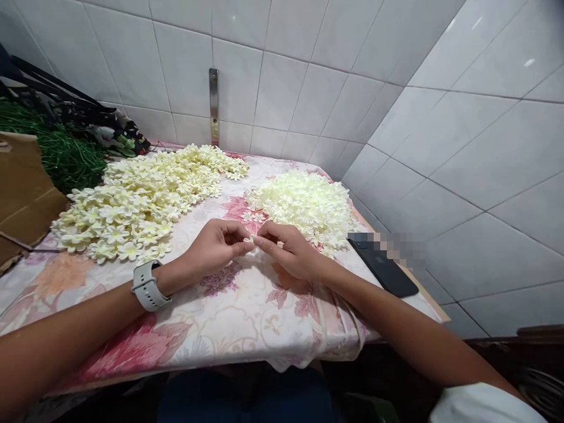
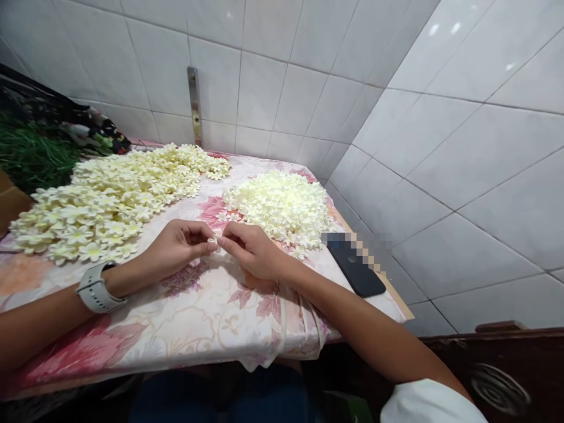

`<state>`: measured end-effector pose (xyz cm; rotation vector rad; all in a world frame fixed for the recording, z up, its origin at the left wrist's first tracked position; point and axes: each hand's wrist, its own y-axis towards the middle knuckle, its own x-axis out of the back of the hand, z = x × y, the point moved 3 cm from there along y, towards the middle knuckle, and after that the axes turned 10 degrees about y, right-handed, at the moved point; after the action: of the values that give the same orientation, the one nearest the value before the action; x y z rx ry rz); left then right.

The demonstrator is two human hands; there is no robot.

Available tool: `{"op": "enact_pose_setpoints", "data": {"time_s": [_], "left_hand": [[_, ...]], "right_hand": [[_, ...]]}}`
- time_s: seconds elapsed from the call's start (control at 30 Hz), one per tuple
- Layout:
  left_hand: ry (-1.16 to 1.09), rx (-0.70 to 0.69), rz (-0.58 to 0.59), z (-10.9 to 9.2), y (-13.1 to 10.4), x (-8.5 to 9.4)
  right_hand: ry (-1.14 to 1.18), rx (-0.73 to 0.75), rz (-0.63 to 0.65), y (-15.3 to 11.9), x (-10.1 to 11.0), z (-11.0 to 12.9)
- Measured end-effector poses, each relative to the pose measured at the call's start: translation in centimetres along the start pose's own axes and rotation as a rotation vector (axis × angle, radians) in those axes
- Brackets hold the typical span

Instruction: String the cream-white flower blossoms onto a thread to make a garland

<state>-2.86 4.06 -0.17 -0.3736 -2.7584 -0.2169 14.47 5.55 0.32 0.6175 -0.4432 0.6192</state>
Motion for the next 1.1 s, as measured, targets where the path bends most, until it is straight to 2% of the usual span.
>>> {"op": "enact_pose_setpoints", "data": {"time_s": [0.13,0.2,0.27,0.33,0.43,0.47,0.53,0.67,0.77,0.93,1.1], "left_hand": [[0.010,0.061,-0.034,0.3,0.1,-0.3],[-0.020,0.053,-0.035,0.3,0.1,-0.4],[-0.074,0.011,0.004,0.0,0.0,-0.3],[-0.122,-0.049,0.041,-0.5,-0.1,-0.2],[-0.103,-0.138,0.024,-1.2,-0.3,0.1],[-0.080,-0.159,0.003,-1.3,-0.4,0.2],[-0.057,-0.174,-0.044,-1.3,-0.3,0.2],[-0.204,-0.041,-0.054,-0.2,0.0,-0.3],[-0.276,0.019,-0.024,0.3,0.0,-0.5],[-0.023,-0.178,-0.045,-0.5,-0.4,-0.3],[0.036,-0.291,-0.118,-0.4,-0.3,-0.2]], "right_hand": [[-0.283,0.232,0.107,-0.3,-0.2,0.4],[-0.306,0.276,0.107,-0.4,-0.2,0.6],[-0.067,0.164,0.068,-0.4,-0.2,0.5],[0.369,-0.048,0.041,-0.4,-0.3,0.0],[0.958,-0.310,0.098,-0.4,-1.4,-0.8],[1.061,-0.352,0.106,-0.4,-1.7,-0.9],[1.117,-0.383,0.064,-0.3,-1.9,-1.3],[0.813,-0.299,-0.130,-0.1,-1.0,-1.5],[0.575,-0.232,-0.121,0.1,-0.3,-1.2],[0.317,-0.092,0.010,0.1,0.4,-0.4],[0.060,0.107,0.048,0.0,1.0,0.7]]}}
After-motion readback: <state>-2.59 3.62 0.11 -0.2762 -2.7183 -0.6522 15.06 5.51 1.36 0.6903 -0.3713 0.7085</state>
